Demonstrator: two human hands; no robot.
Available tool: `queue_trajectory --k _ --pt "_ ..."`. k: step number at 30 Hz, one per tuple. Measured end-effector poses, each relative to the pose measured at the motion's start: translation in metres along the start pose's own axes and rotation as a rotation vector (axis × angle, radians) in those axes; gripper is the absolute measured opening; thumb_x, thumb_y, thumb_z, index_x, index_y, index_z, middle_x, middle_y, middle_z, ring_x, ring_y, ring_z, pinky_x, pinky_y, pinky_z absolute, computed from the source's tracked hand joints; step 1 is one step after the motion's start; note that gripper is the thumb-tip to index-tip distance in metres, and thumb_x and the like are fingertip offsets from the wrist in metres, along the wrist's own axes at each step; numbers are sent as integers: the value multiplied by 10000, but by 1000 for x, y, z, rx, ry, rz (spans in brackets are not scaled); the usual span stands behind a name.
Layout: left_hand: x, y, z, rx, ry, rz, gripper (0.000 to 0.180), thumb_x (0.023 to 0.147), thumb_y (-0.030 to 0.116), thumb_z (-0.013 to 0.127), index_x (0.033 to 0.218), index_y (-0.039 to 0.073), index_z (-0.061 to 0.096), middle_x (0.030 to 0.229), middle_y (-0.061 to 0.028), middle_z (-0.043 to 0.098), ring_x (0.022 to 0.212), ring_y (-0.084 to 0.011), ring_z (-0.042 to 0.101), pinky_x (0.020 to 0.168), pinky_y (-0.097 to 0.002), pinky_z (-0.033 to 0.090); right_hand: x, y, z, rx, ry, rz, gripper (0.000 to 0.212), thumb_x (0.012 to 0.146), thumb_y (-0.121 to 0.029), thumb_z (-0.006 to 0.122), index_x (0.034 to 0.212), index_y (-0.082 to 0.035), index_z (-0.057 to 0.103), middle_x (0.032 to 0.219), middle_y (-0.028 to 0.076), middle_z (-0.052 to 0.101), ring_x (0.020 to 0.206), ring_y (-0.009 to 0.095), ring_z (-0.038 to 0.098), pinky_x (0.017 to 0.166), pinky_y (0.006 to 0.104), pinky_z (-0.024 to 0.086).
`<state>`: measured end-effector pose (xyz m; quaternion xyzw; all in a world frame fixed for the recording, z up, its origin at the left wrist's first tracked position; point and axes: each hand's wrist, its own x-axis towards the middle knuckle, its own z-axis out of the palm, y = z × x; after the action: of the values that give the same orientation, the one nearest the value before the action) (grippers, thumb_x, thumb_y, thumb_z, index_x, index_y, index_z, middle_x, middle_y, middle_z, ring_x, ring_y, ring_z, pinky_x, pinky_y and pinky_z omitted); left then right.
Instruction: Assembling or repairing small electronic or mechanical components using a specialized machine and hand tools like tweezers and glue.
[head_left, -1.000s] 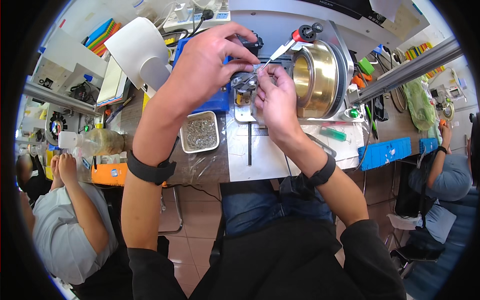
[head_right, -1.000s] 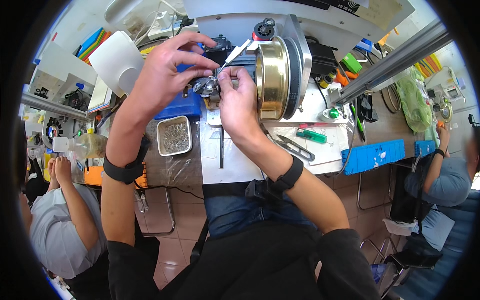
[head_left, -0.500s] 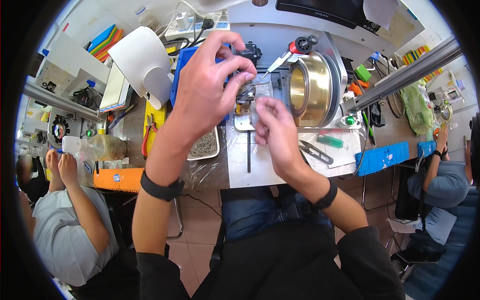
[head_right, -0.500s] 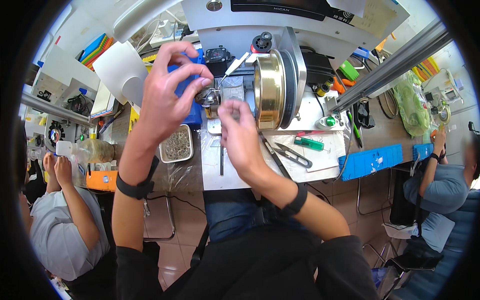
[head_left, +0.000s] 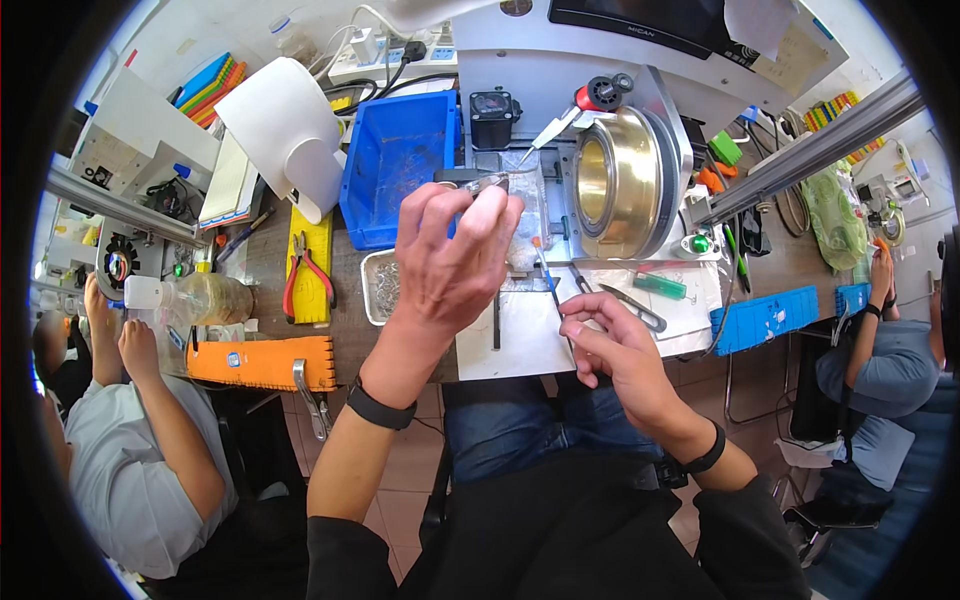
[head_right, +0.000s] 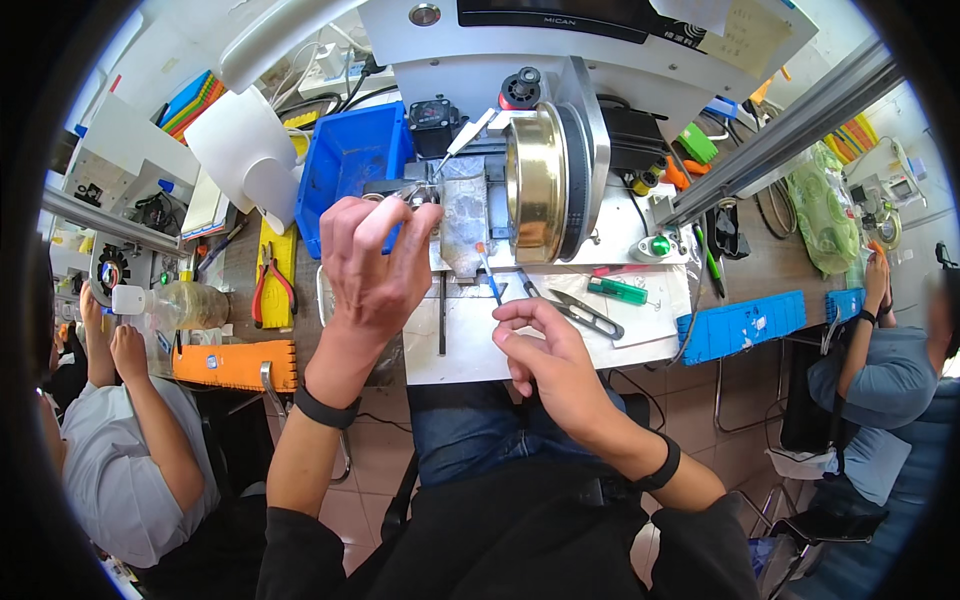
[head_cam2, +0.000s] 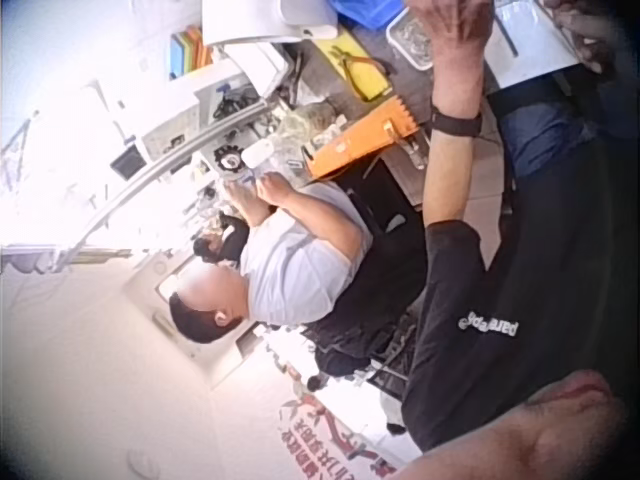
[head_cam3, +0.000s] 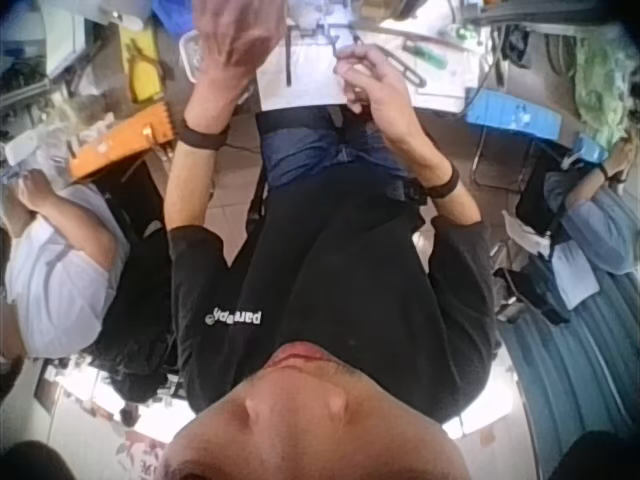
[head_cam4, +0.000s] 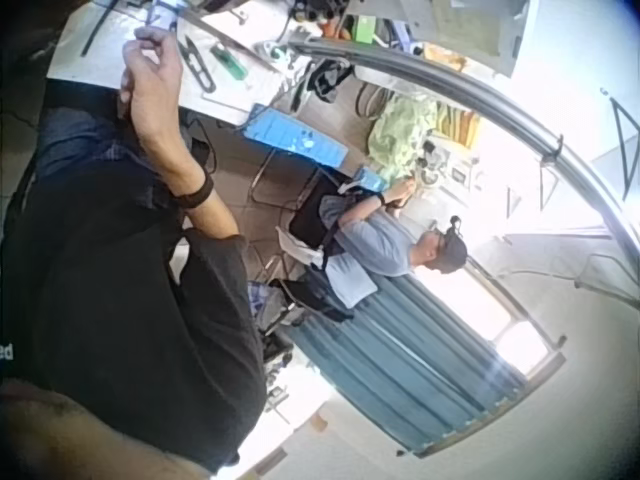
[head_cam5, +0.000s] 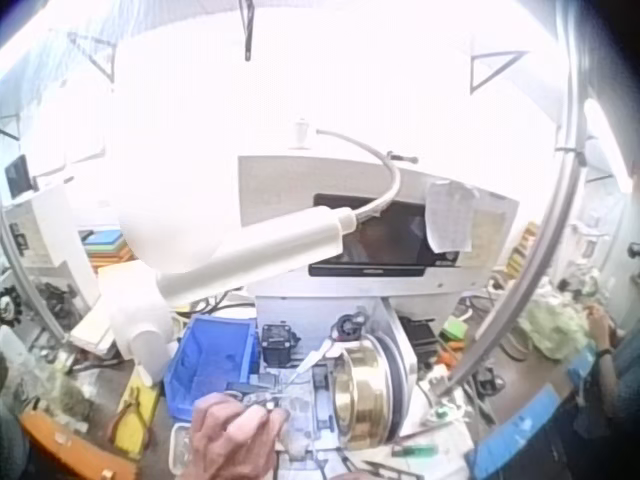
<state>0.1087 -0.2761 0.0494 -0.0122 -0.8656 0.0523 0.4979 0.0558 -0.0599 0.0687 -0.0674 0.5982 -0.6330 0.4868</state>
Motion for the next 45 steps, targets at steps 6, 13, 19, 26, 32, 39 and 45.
queue_trajectory --k 6,13,19,26,32,39,45 --pt "-2 0 2 12 63 -16 338 659 56 729 990 123 729 1055 2 525 894 -188 533 814 -379 451 1 4 -7 -14 -17 -2 282 944 -149 613 1171 1 538 972 43 536 628 55 480 529 209 397" --pt "4 0 -4 -7 36 -22 349 637 -34 772 932 148 734 997 -45 461 797 -226 514 704 -354 438 2 5 -6 -34 -65 5 242 973 -176 583 1155 -20 550 950 40 568 663 56 483 558 211 411" --pt "0 2 -2 -57 24 -65 380 639 18 711 1005 119 722 1054 -8 528 872 -189 545 812 -381 447 5 9 -12 -156 -37 -77 221 956 -132 597 1147 -23 584 946 34 555 642 76 503 540 222 416" --pt "-5 2 -2 -52 26 -66 362 649 7 706 994 114 722 1047 -11 520 880 -190 546 816 -382 444 21 10 -30 -1330 147 -757 416 820 22 569 1211 -95 647 1037 106 601 852 270 621 726 364 532" --pt "-2 3 -5 -69 11 -78 328 666 -5 714 974 108 732 1039 -12 515 887 -191 544 812 -378 442 33 17 -30 -1478 80 -845 456 773 15 590 1202 -120 662 1047 81 616 882 254 617 718 362 540" --pt "-1 5 -5 -77 1 -105 319 662 -6 726 962 100 732 1035 -12 510 885 -198 544 808 -380 446 40 16 -30 -1573 -36 -949 421 762 -31 601 1179 -70 647 1103 63 612 931 245 604 723 332 559" --pt "-1 5 -5 -85 -15 -117 312 662 -7 723 954 101 730 1034 -15 511 885 -202 544 803 -385 449 41 15 -26 -1531 4 -1008 398 787 -53 628 1184 -37 622 1135 89 628 901 251 615 723 339 553"
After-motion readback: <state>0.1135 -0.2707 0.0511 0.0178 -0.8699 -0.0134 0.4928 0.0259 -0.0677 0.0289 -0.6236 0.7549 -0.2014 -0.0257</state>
